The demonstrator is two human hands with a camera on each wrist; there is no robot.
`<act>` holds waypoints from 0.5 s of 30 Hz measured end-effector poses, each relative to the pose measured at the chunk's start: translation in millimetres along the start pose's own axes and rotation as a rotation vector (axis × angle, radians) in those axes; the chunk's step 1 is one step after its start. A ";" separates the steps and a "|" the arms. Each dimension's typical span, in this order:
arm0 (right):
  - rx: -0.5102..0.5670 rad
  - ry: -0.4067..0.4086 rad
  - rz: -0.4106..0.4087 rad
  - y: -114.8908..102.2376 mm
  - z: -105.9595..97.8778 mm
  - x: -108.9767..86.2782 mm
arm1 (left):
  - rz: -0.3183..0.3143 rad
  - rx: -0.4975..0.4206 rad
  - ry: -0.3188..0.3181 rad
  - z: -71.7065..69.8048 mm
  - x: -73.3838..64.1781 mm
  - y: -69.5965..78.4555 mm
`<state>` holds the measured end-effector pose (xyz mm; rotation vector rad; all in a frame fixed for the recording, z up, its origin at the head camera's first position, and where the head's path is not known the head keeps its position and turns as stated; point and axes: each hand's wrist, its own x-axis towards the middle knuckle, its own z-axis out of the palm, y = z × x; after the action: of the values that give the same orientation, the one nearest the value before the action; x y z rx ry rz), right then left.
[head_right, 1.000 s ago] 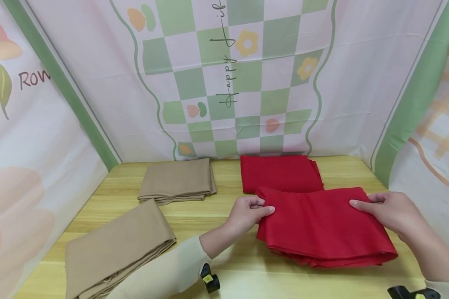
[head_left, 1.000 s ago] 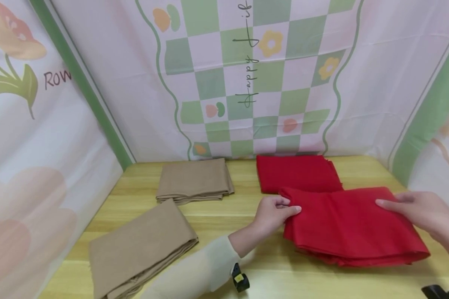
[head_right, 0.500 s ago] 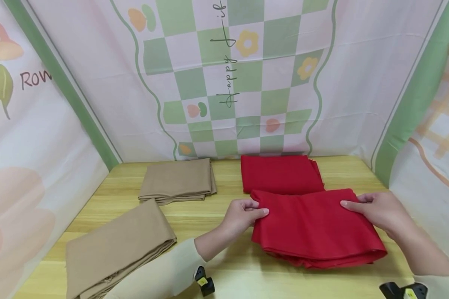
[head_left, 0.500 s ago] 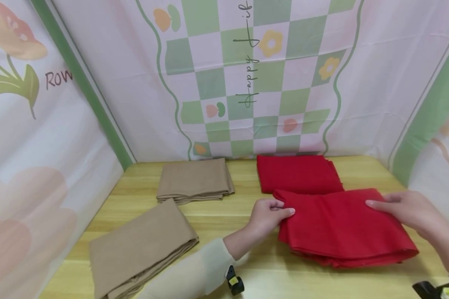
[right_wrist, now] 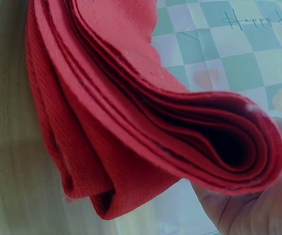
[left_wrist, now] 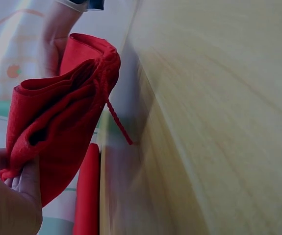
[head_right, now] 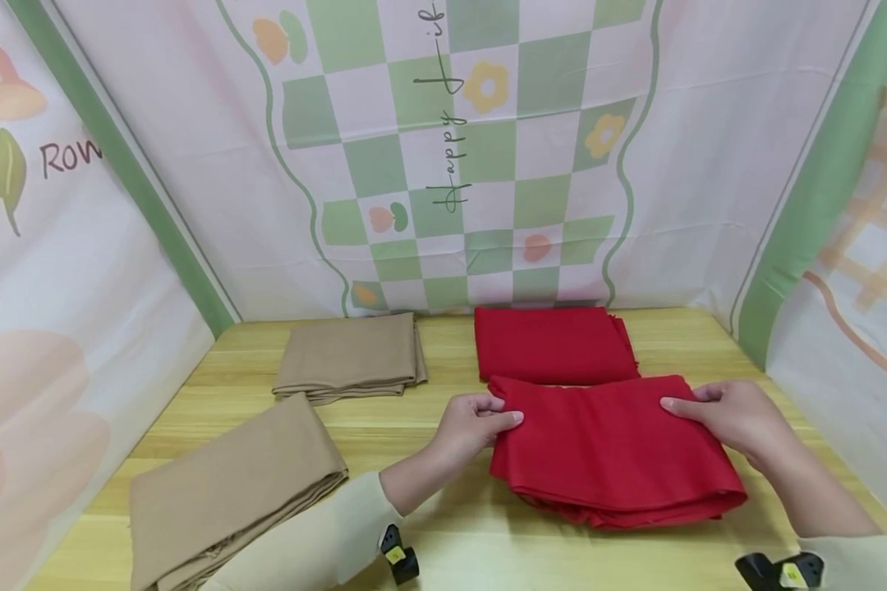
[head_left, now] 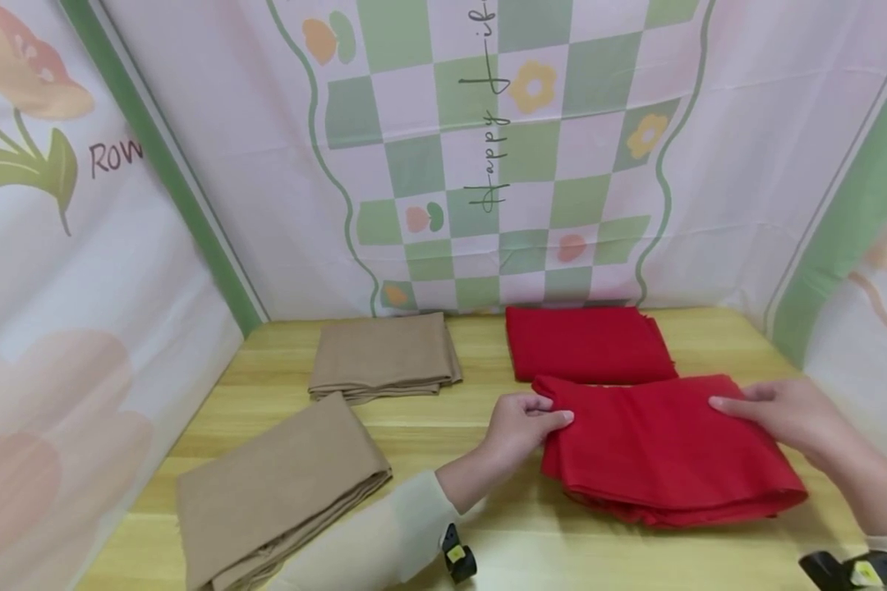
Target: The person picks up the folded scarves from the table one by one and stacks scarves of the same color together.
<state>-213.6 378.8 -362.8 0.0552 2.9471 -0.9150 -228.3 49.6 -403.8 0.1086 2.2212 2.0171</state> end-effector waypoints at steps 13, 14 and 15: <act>0.086 -0.066 0.046 7.0 5.7 6.5 | -0.026 0.014 0.019 -0.9 5.6 -7.3; 0.089 -0.071 0.048 7.7 6.4 6.6 | -0.028 0.020 0.023 -0.9 5.8 -8.1; 0.090 -0.076 0.052 8.5 7.5 6.5 | -0.032 0.024 0.025 -1.0 6.0 -9.0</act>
<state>-219.4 381.6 -374.2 0.0988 2.8206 -1.0181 -234.1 48.6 -413.0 0.0497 2.2474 1.9867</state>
